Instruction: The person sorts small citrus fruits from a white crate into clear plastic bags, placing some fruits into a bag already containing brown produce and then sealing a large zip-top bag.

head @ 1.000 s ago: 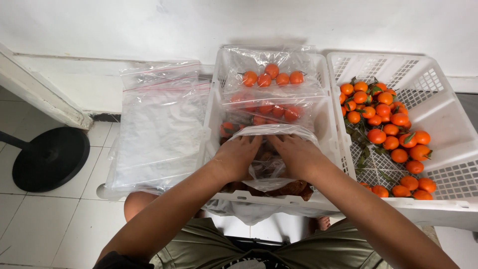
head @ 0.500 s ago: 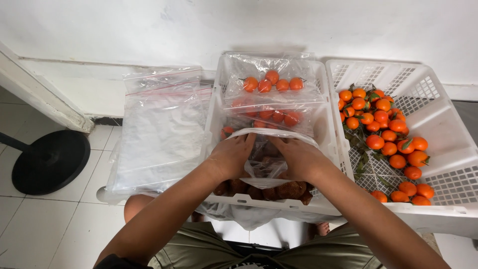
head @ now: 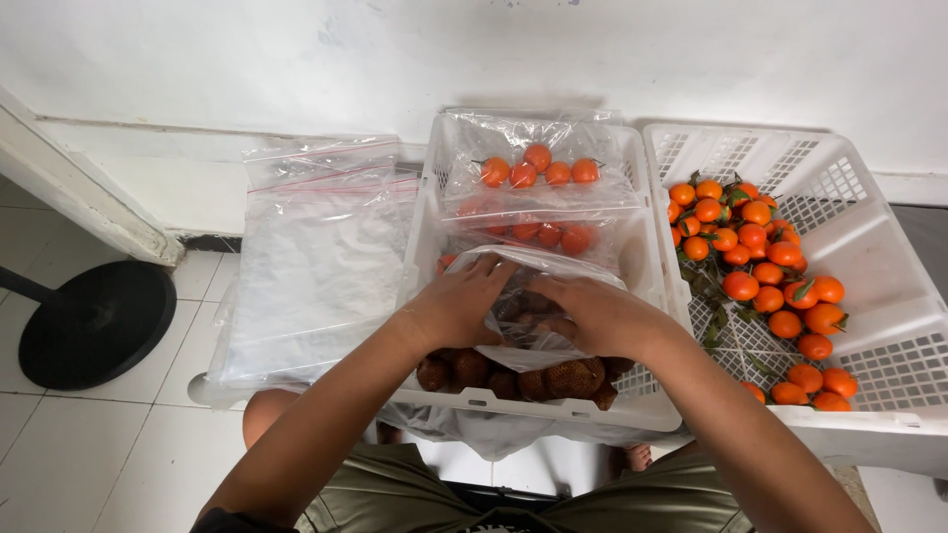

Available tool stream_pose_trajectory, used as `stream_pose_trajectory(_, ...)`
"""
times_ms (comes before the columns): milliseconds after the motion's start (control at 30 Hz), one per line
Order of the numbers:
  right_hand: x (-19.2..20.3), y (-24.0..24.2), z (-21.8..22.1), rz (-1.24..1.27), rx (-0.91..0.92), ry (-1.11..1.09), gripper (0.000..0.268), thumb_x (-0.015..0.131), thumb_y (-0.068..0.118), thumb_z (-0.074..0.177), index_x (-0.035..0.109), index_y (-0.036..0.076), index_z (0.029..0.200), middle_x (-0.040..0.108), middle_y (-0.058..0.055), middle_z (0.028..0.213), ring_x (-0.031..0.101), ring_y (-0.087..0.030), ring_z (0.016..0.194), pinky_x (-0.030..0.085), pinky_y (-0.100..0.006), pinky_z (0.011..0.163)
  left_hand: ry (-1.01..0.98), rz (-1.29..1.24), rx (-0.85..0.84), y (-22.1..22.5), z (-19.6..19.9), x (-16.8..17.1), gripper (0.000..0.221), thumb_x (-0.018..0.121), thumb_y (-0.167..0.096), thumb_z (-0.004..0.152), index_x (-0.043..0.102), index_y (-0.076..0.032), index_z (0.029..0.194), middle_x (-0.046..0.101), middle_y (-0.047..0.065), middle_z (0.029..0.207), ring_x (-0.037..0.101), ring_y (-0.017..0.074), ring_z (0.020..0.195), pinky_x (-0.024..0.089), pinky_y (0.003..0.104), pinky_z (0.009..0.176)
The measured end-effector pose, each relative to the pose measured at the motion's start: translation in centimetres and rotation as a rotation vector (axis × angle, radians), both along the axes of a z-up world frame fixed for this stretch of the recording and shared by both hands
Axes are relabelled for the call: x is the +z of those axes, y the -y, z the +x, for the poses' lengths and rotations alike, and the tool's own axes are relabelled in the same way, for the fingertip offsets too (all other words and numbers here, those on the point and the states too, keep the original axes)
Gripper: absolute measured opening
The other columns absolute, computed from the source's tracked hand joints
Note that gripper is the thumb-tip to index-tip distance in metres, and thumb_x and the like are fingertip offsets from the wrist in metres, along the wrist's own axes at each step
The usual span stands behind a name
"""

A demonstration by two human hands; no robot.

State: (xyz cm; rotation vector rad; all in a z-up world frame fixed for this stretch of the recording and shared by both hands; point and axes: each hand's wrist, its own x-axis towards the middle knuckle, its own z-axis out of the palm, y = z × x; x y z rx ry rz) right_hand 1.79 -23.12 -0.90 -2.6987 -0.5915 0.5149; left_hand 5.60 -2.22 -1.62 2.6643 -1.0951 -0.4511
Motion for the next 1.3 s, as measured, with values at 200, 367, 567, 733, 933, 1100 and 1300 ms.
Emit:
stream_pose_trajectory(200, 1.4, -0.3, -0.1, -0.26, 0.038, 0.18, 0.082, 0.081, 0.028, 0.083, 0.041, 0.018, 0.154, 0.052, -0.012, 0.149, 0.048, -0.036, 0.139, 0.043, -0.053, 0.11, 0.028, -0.111, -0.054, 0.1, -0.5, 1.4, 0.085, 0.08, -0.024, 0.081, 0.04, 0.002, 0.151, 0.041, 0.026, 0.154, 0.043, 0.0444, 0.142, 0.048, 0.053, 0.108)
stream_pose_trajectory(367, 0.4, 0.4, 0.4, -0.334, -0.02, 0.175, 0.096, 0.088, 0.035, 0.078, 0.036, 0.018, 0.156, 0.047, -0.012, 0.153, 0.043, -0.035, 0.143, 0.036, -0.052, 0.116, 0.069, -0.138, -0.087, -0.8, 0.2, 0.7, 0.08, 0.081, -0.022, 0.08, 0.045, 0.002, 0.147, 0.042, 0.026, 0.152, 0.043, 0.0466, 0.141, 0.05, 0.055, 0.106)
stream_pose_trajectory(567, -0.6, 0.7, 0.7, -0.298, -0.027, 0.171, 0.088, 0.084, 0.038, 0.082, 0.039, 0.016, 0.155, 0.048, -0.012, 0.153, 0.044, -0.036, 0.143, 0.036, -0.051, 0.116, 0.035, -0.231, -0.092, -0.3, 0.1, 0.2, 0.055, 0.068, -0.016, 0.091, 0.054, 0.001, 0.141, 0.054, 0.022, 0.141, 0.053, 0.0422, 0.132, 0.054, 0.05, 0.102)
stream_pose_trajectory(733, 0.3, 0.4, 0.1, -0.17, -0.031, 0.166, 0.072, 0.076, 0.035, 0.089, 0.046, 0.012, 0.151, 0.053, -0.014, 0.149, 0.05, -0.037, 0.138, 0.043, -0.05, 0.111, 0.115, -0.251, -0.059, 0.6, 0.0, -0.7, 0.045, 0.062, -0.018, 0.096, 0.057, -0.001, 0.137, 0.06, 0.017, 0.132, 0.06, 0.0359, 0.126, 0.057, 0.043, 0.096)
stream_pose_trajectory(933, 1.4, 0.7, -1.2, -0.045, -0.05, 0.173, 0.065, 0.073, 0.029, 0.091, 0.05, 0.007, 0.147, 0.055, -0.018, 0.145, 0.053, -0.04, 0.136, 0.048, -0.05, 0.107, 0.178, -0.167, -0.081, 1.9, -0.5, -1.5, 0.043, 0.058, -0.017, 0.098, 0.057, 0.002, 0.136, 0.059, 0.02, 0.131, 0.061, 0.0368, 0.124, 0.057, 0.042, 0.096)
stream_pose_trajectory(1100, 2.1, 1.9, -2.7, 0.211, -0.123, 0.237, 0.054, 0.069, 0.018, 0.092, 0.056, 0.001, 0.141, 0.06, -0.026, 0.137, 0.058, -0.047, 0.128, 0.052, -0.056, 0.101, 0.261, -0.153, -0.024, 3.9, -0.6, -1.3, 0.042, 0.059, -0.022, 0.097, 0.059, 0.0, 0.133, 0.062, 0.017, 0.125, 0.065, 0.0317, 0.116, 0.058, 0.039, 0.088)
stream_pose_trajectory(1300, 1.2, 7.8, -3.3, 0.58, -0.245, 0.533, 0.03, 0.074, 0.005, 0.089, 0.072, 0.003, 0.119, 0.074, -0.02, 0.111, 0.07, -0.042, 0.11, 0.056, -0.056, 0.092, 0.349, -0.334, -0.096, 8.5, -2.3, 1.1, 0.04, 0.058, -0.019, 0.094, 0.059, 0.001, 0.129, 0.061, 0.019, 0.119, 0.067, 0.0389, 0.11, 0.062, 0.046, 0.082)
